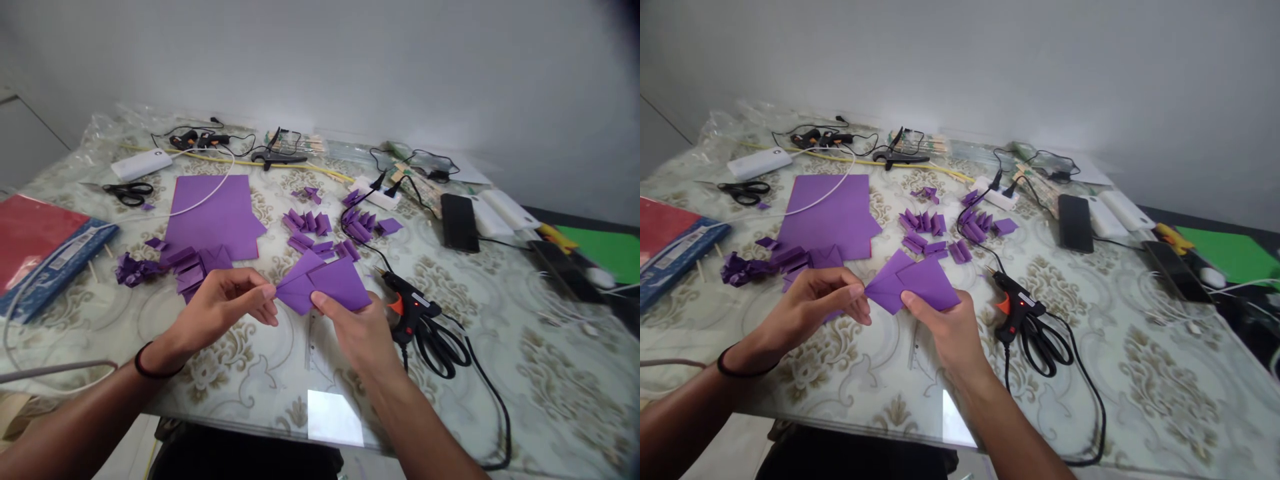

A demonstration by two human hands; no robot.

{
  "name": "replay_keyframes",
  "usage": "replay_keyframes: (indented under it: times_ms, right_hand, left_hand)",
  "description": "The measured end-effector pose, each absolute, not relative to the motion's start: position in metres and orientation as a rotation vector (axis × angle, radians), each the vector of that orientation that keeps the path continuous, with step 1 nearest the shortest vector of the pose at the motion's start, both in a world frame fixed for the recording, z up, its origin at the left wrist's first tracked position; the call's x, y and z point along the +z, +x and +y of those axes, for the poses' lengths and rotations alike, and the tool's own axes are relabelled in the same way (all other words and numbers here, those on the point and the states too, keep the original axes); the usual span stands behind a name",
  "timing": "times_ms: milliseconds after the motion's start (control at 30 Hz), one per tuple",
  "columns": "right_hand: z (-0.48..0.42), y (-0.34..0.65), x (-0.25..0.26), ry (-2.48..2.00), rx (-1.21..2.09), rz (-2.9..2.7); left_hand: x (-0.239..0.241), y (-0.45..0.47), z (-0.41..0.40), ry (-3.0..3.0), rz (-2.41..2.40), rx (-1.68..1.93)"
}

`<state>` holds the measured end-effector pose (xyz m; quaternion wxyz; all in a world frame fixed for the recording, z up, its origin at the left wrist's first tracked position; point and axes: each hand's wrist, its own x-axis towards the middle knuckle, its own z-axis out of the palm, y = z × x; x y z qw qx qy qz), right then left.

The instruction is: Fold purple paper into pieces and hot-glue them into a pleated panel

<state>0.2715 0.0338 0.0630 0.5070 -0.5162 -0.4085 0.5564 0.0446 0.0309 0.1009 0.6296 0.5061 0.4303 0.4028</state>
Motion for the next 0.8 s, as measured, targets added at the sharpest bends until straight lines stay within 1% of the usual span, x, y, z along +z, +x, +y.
replay_keyframes:
  times_ms: [167,400,500,633,800]
  right_hand:
    - [0.0309,0.2713,0.0653,-1.248,1.343,-1.032]
    - [0.0313,0.2675,0.0683,-1.144,1.459,-0.931]
    - [0.0318,0.2680,0.0656,-1.154,1.435,-0.930]
    - [0.0282,0.2714,0.0625,-1.202,1.403,-1.040]
    - [0.0238,0.2683,0.0621,-1.222,1.373,-1.119]
  left_hand:
    - [0.1049,0.0470,0.0297,1.195,0.986,0.932]
    - [0.1079,0.0481,0.0247,1.342,1.034,0.993]
    - [0.1079,0.0472,0.0260,1.387,1.080,0.937]
    - [0.1045,0.0489,0.0282,1.307,1.068,0.847]
    - [0.0995,0.0549,0.0255,1.256,1.032,0.901]
